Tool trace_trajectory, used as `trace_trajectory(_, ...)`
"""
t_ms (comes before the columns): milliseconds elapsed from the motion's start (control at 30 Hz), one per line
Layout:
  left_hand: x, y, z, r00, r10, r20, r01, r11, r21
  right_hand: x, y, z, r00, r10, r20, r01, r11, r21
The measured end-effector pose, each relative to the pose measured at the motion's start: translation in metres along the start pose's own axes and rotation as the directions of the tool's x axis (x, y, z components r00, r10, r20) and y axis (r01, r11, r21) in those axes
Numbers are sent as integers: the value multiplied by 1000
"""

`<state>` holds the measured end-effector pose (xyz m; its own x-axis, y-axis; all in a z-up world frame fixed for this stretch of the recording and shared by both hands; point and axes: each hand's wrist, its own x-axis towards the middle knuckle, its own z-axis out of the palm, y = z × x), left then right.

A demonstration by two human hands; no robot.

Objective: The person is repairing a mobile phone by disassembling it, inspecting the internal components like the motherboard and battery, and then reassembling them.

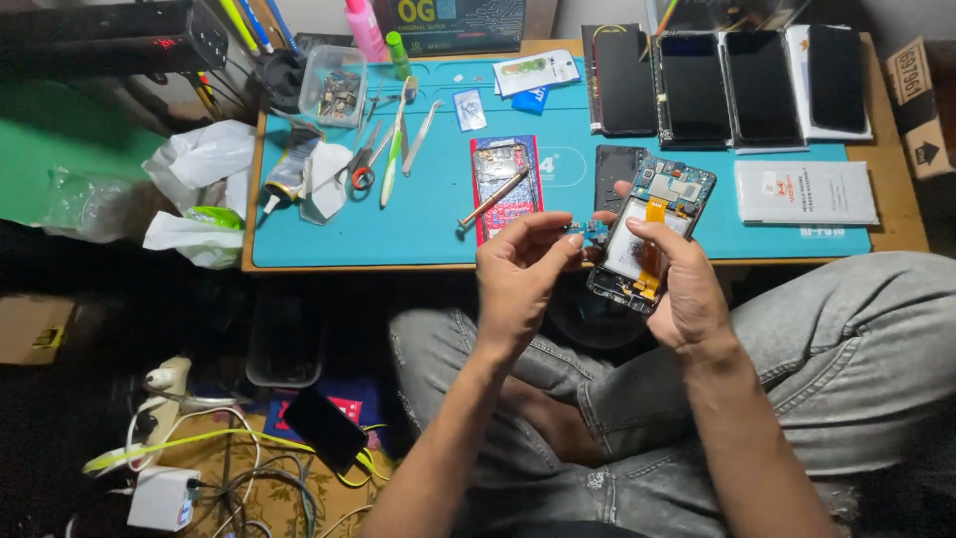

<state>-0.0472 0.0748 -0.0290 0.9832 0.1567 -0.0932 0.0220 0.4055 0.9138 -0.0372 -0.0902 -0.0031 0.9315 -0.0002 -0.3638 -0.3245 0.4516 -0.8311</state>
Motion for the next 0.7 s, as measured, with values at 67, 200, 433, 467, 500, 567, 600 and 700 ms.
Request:
trace_trajectory(67, 2, -6, -2, 1000, 18, 5, -18, 1000, -5, 5, -2, -3, 1000, 3, 11, -3, 1000, 2)
trace_trajectory(200, 7, -12, 3, 999, 50, -19, -50, 999, -7, 21, -12, -23, 997, 24, 80, -27, 999, 37)
trace_trajectory(433, 49, -39, 31, 999, 40, -8, -40, 999, 30, 62, -35, -57, 980, -122, 158, 140, 984, -107)
trace_trajectory(467, 56, -42, 36, 999, 36, 0, -36, 999, 33, 71, -37, -62, 978, -126, 166, 147, 981, -125)
trace_trajectory(500, 62, -47, 40, 1000, 28, 7, -28, 999, 38, 79, -38, -68, 977, -127, 169, 151, 978, -142)
trace_trajectory(567, 75, -52, 47, 999, 30, 21, -31, 999, 45, 96, -36, -74, 975, -138, 176, 159, 981, -112)
trace_trajectory(600, 82, -56, 49, 999, 27, 31, -29, 999, 43, 104, -35, -77, 973, -143, 181, 162, 983, -92)
trace_trajectory(700, 89, -52, 61, 999, 3, 50, -4, 999, 34, 123, -30, -87, 966, -169, 196, 190, 977, -98)
